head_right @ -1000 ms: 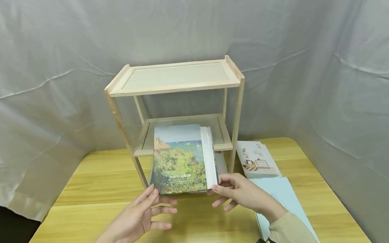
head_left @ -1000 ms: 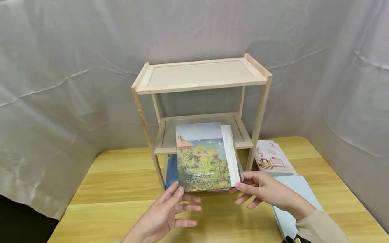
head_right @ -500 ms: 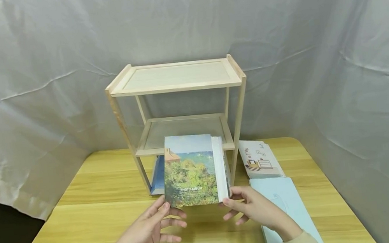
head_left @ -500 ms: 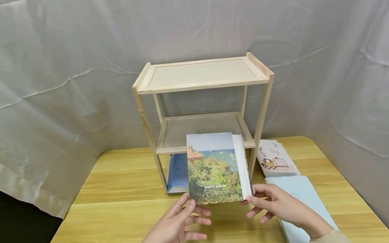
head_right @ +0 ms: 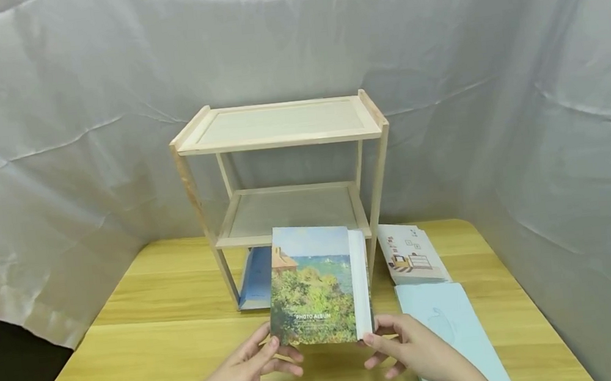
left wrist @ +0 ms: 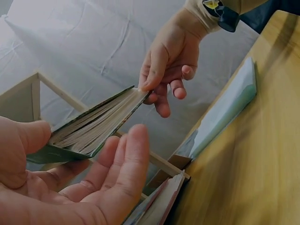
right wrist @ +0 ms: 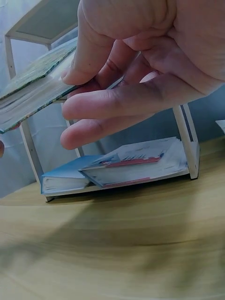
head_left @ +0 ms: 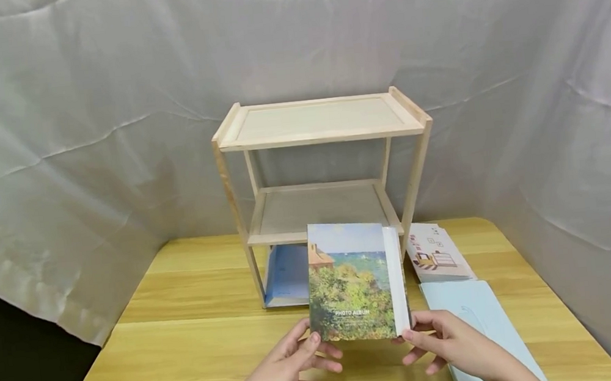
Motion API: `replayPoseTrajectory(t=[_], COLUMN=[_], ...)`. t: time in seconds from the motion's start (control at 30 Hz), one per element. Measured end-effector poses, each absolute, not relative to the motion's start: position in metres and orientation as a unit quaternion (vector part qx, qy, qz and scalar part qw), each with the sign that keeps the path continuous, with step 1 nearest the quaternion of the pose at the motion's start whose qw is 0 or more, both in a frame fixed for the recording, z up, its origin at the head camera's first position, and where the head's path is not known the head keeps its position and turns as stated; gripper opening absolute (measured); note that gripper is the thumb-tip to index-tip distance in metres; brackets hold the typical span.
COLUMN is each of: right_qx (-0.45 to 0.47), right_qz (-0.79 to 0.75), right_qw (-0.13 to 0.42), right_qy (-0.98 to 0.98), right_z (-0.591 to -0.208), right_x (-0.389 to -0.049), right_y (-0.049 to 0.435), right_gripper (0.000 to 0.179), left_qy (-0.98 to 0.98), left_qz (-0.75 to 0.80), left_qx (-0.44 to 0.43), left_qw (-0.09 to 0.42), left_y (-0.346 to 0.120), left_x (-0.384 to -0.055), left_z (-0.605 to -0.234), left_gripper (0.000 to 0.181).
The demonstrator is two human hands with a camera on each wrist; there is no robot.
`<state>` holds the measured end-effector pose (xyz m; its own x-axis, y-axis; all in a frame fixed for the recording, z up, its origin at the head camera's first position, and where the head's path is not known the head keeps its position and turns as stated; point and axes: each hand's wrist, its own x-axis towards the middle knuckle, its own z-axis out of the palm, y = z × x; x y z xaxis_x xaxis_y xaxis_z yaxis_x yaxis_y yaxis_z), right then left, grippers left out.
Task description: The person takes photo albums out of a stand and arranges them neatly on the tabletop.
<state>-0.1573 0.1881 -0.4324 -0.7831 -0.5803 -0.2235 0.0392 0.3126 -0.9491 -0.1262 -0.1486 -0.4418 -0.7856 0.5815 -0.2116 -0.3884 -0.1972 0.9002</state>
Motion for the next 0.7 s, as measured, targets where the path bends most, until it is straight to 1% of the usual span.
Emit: replayPoseTrajectory(t=[0.13,0.27,0.47,0.53,0.63,0.7], right_qx=[-0.179,-0.180,-0.175,-0.181,-0.191,-0.201], right_qz=[-0.563,-0.571,-0.575,-0.579,-0.589,-0.594], right_qw=[0.287,0.303,0.329,0.335,0.346,0.355], right_qy=[0.754,0.742,0.728,0.721,0.705,0.693], right_z=[-0.432,-0.430,-0.429,-0.431,-0.434,-0.436], right_x=[-0.159,-0.163,-0.168,-0.169,-0.173,-0.176], right_y=[0.191,0.190,0.192,0.193,0.194,0.195], right_gripper=[0.029,0.032,0.035,0.035,0.034,0.033], left_qy=[0.570,0.589,0.624,0.640,0.659,0.661], left_qz=[0.755,0.743,0.712,0.697,0.679,0.678], left_qx=[0.069,0.053,0.045,0.049,0.064,0.063], left_qw=[0.315,0.313,0.319,0.320,0.317,0.316], left_y=[-0.145,-0.144,-0.148,-0.149,-0.149,-0.148], left_x=[-0.123,-0.121,-0.119,-0.120,-0.123,-0.124], left_z=[-0.438,-0.433,-0.427,-0.425,-0.422,-0.422], left_gripper=[0.057,0.072,0.086,0.084,0.070,0.068])
